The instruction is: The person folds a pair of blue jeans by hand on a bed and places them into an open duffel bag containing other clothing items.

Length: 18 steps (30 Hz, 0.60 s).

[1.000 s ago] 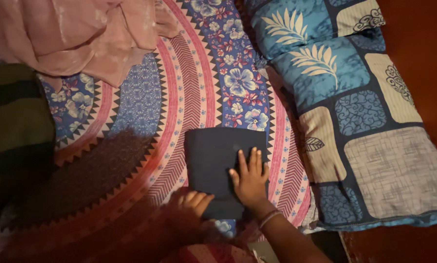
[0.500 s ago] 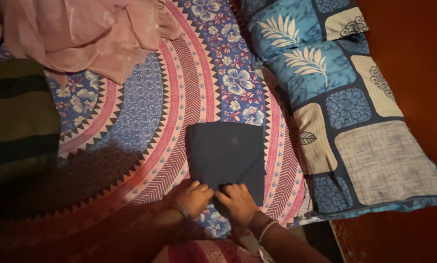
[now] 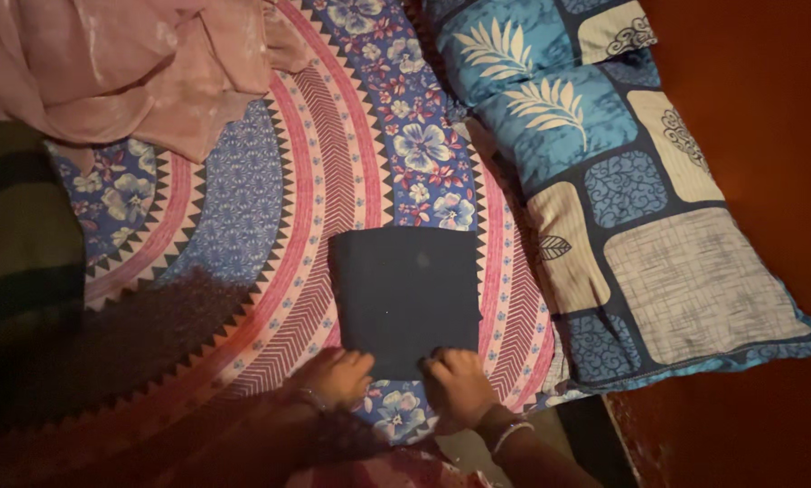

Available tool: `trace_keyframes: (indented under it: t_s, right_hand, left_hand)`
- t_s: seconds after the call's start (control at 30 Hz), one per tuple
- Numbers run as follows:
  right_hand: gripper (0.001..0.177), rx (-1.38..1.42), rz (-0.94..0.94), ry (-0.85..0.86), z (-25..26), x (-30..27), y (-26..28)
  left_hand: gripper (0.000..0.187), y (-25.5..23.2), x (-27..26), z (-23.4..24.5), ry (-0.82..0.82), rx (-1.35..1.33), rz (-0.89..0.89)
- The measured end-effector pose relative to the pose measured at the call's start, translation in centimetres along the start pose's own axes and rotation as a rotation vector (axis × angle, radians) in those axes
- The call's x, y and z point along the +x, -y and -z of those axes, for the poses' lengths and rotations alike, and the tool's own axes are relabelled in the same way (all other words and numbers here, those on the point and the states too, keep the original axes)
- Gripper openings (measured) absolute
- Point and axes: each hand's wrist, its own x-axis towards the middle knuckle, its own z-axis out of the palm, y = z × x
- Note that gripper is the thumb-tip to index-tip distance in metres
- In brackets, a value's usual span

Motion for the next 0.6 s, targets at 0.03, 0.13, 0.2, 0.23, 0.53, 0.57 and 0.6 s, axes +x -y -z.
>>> trace_keyframes:
  t_s: [0.03,0.13,0.2,0.23,0.53,0.57,0.6]
  right_hand:
    - [0.035,0.078,-0.106,0.005,0.1,-0.3,-0.3]
    - [0.027,0.217,-0.242,0.039,-0.4,-1.1,-2.2]
    - [0.029,0.174,-0.452,-0.059,-1.9,-0.7,-3.7]
    - [0.033,0.127,-0.659,-0.156,-2.5,-0.5,-4.6]
    - [0.074,1.116,-1.2,-0.142,-0.2,6.4,-11.0]
    - [0.074,1.116,-1.205,-0.138,0.4,6.8,-10.9]
    - [0.072,1.107,-1.184,-0.043,1.1,7.0,-10.9]
  left_hand:
    - [0.03,-0.1,-0.3,0.0,-0.002,-0.003,0.004]
    - [0.028,-1.3,-1.0,0.8,0.052,-0.064,-0.054]
    - [0.037,-1.5,-0.4,2.0,0.087,-0.249,0.102]
    - [0.037,-1.2,-0.3,2.6,0.081,-0.254,0.111]
    - [0.032,2.1,4.7,3.4,-0.573,-1.143,0.449]
    - [0.03,1.8,5.3,3.2,-0.636,-1.436,0.317]
    - [0.03,1.7,5.3,3.2,-0.634,-1.438,0.322]
